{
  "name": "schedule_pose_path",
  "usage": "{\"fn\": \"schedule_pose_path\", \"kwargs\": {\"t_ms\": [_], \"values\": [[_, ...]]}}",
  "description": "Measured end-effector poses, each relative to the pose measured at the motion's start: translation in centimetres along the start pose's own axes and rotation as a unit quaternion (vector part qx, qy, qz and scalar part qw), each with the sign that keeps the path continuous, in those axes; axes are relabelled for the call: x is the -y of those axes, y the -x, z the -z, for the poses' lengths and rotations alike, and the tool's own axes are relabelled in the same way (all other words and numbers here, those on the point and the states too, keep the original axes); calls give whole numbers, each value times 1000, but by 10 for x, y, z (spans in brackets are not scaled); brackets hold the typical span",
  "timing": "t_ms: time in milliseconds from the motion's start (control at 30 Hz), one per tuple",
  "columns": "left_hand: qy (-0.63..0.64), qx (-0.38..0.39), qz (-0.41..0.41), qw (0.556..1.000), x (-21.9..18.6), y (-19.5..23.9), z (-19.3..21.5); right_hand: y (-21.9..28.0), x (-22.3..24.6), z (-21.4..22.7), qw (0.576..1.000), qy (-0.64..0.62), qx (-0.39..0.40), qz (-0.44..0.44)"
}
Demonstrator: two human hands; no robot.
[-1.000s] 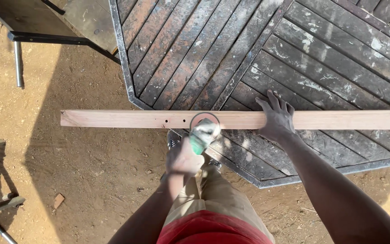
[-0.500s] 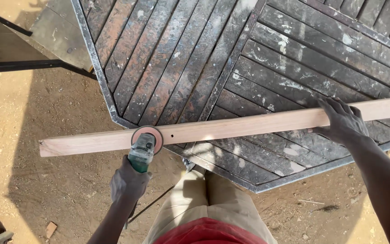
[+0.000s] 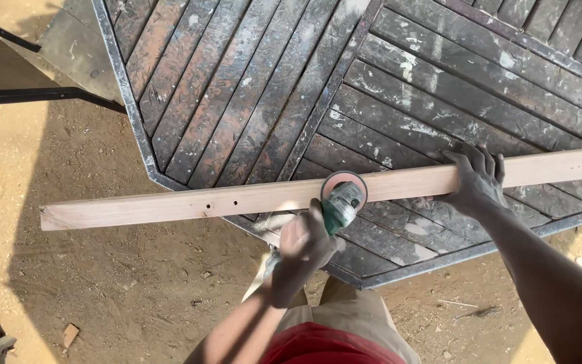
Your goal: Sanding a wooden plank using an angle grinder with a sanding disc attachment
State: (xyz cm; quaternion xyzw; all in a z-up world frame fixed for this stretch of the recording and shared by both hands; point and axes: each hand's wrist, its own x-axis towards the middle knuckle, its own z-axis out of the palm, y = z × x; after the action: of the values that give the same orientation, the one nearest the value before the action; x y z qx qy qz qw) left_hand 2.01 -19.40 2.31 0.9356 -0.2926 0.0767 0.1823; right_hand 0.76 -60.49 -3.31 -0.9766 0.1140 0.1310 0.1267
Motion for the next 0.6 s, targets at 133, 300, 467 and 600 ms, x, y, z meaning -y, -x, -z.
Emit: {"fn": "schedule_pose_path", "kwargs": {"t_ms": [133,300,467,600], "values": [[164,259,255,917,12,-14,57,4,17,18,999,-19,-5,-26],[73,318,581,745,40,5,121,9,22,24,998,-47,1,-42],[-31,302,508,806,32,36,92,12,28,31,998,-50,-7,-32],[83,304,428,847,-29,-4,45,10,22,22,999,-42,-8,-34]]}}
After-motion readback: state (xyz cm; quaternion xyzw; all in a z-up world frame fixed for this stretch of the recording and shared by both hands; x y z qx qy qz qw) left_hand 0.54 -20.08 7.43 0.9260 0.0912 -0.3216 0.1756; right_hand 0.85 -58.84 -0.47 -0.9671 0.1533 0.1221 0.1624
